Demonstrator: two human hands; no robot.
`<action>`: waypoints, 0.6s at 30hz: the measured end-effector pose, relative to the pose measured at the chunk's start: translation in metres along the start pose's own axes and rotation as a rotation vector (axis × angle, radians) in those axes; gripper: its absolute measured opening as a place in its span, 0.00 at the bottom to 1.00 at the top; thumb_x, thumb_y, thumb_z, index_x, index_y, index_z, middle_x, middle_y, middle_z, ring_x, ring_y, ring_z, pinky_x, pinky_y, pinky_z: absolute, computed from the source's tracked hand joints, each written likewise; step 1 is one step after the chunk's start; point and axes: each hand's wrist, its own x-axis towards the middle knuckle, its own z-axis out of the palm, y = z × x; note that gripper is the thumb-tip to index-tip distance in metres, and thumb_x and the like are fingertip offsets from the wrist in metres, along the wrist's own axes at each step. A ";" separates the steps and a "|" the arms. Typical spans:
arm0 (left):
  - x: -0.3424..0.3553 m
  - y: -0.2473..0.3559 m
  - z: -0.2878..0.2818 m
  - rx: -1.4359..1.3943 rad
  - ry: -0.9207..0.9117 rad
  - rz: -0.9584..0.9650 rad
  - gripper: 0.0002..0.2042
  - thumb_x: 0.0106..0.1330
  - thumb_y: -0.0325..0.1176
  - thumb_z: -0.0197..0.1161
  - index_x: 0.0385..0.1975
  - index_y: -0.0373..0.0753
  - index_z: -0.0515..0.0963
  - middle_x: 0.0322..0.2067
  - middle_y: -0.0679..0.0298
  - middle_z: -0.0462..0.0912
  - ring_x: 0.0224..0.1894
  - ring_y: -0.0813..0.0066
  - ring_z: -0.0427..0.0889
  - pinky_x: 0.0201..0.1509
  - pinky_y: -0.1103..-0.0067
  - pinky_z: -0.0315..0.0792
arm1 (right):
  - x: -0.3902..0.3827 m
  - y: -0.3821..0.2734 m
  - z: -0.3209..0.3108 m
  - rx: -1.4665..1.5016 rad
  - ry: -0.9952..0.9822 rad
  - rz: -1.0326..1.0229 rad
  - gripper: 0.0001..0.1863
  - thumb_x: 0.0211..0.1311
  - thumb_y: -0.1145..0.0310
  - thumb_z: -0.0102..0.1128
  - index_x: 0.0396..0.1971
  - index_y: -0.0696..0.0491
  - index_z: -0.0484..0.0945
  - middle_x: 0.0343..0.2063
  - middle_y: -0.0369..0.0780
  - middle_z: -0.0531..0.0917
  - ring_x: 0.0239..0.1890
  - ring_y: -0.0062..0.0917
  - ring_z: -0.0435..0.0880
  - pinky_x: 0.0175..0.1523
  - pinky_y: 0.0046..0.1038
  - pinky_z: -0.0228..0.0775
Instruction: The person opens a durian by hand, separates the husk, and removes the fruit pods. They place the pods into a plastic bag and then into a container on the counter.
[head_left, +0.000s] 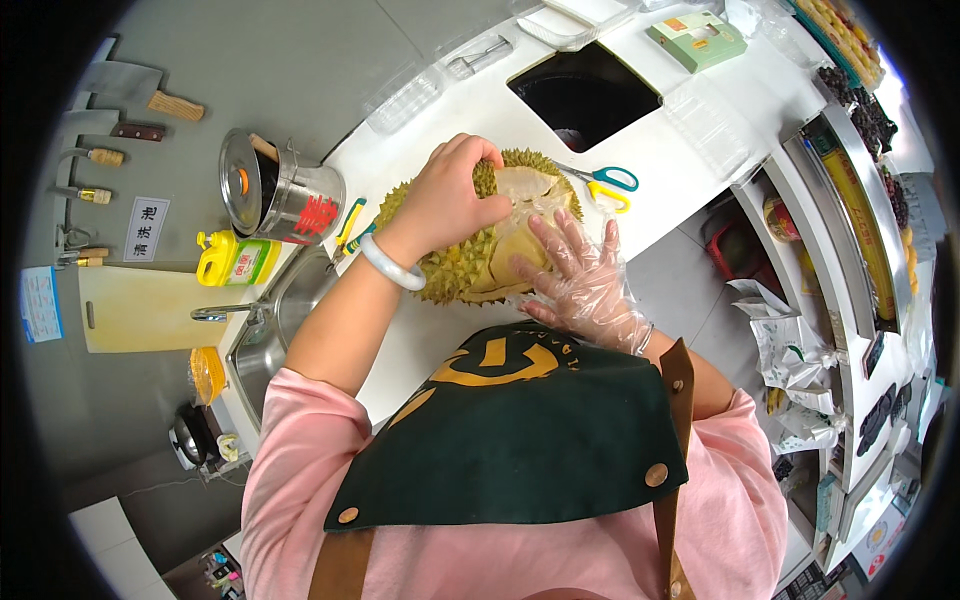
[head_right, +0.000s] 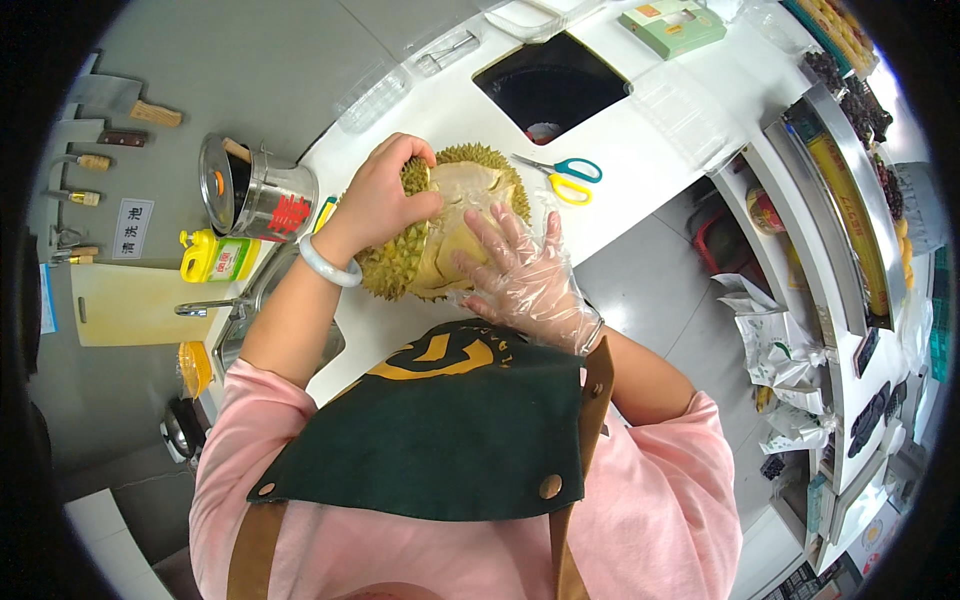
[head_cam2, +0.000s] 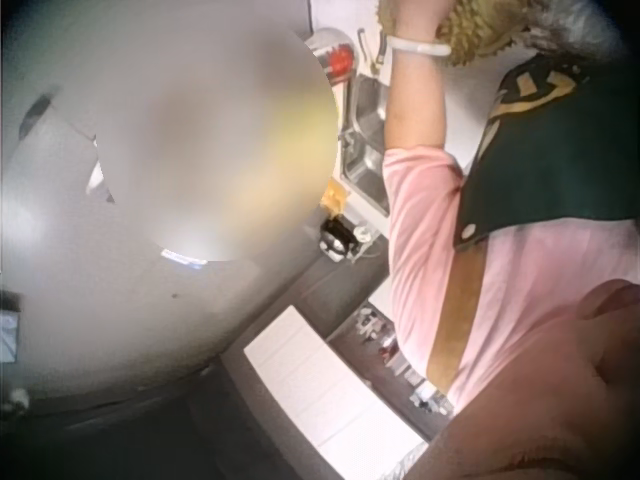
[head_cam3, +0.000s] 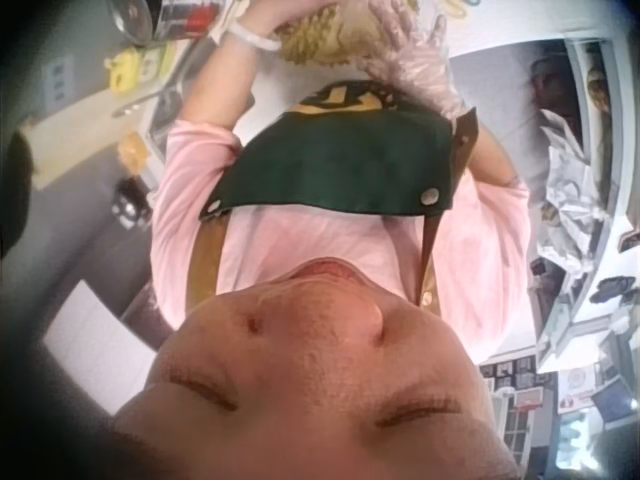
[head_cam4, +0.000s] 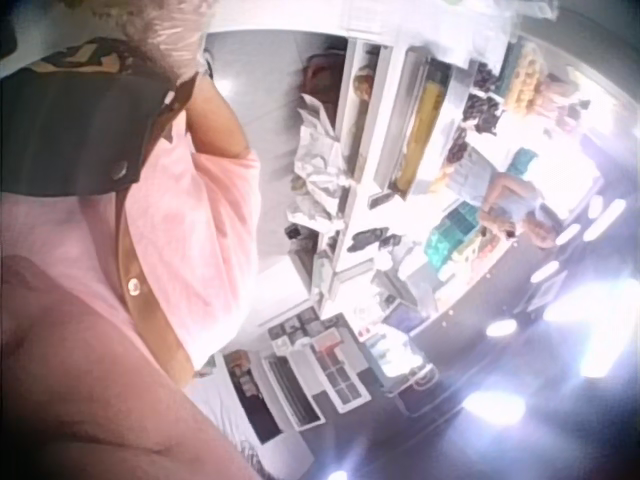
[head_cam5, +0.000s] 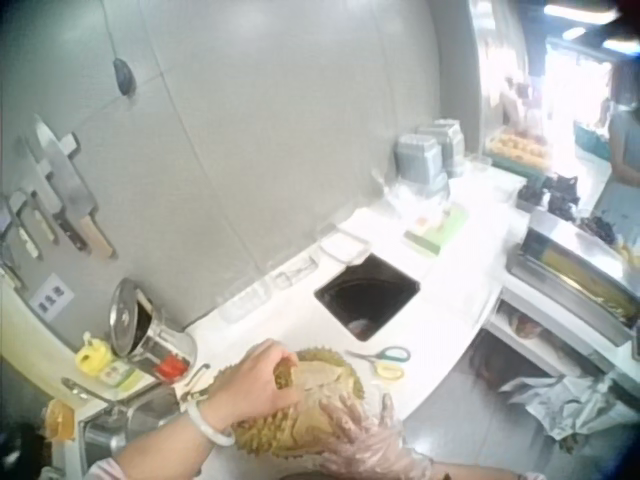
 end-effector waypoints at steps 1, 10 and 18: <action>0.001 -0.001 0.001 0.000 0.000 0.001 0.18 0.48 0.34 0.66 0.38 0.37 0.72 0.39 0.57 0.76 0.46 0.58 0.76 0.55 0.72 0.69 | 0.000 -0.001 0.000 -0.013 -0.003 0.003 0.30 0.56 0.42 0.61 0.58 0.38 0.76 0.72 0.42 0.53 0.74 0.42 0.48 0.60 0.75 0.47; 0.023 -0.010 0.002 -0.038 -0.075 -0.072 0.19 0.50 0.40 0.66 0.40 0.38 0.74 0.45 0.54 0.77 0.51 0.54 0.74 0.57 0.68 0.69 | 0.003 0.004 -0.001 -0.115 0.005 0.062 0.29 0.58 0.41 0.60 0.57 0.38 0.76 0.72 0.41 0.55 0.74 0.39 0.49 0.61 0.74 0.47; 0.040 -0.013 -0.001 -0.040 -0.113 -0.172 0.20 0.50 0.42 0.67 0.40 0.38 0.74 0.46 0.52 0.77 0.51 0.57 0.76 0.55 0.70 0.70 | 0.010 -0.040 0.015 -0.021 -0.067 -0.045 0.26 0.61 0.43 0.57 0.56 0.39 0.77 0.49 0.40 0.77 0.55 0.36 0.75 0.62 0.56 0.57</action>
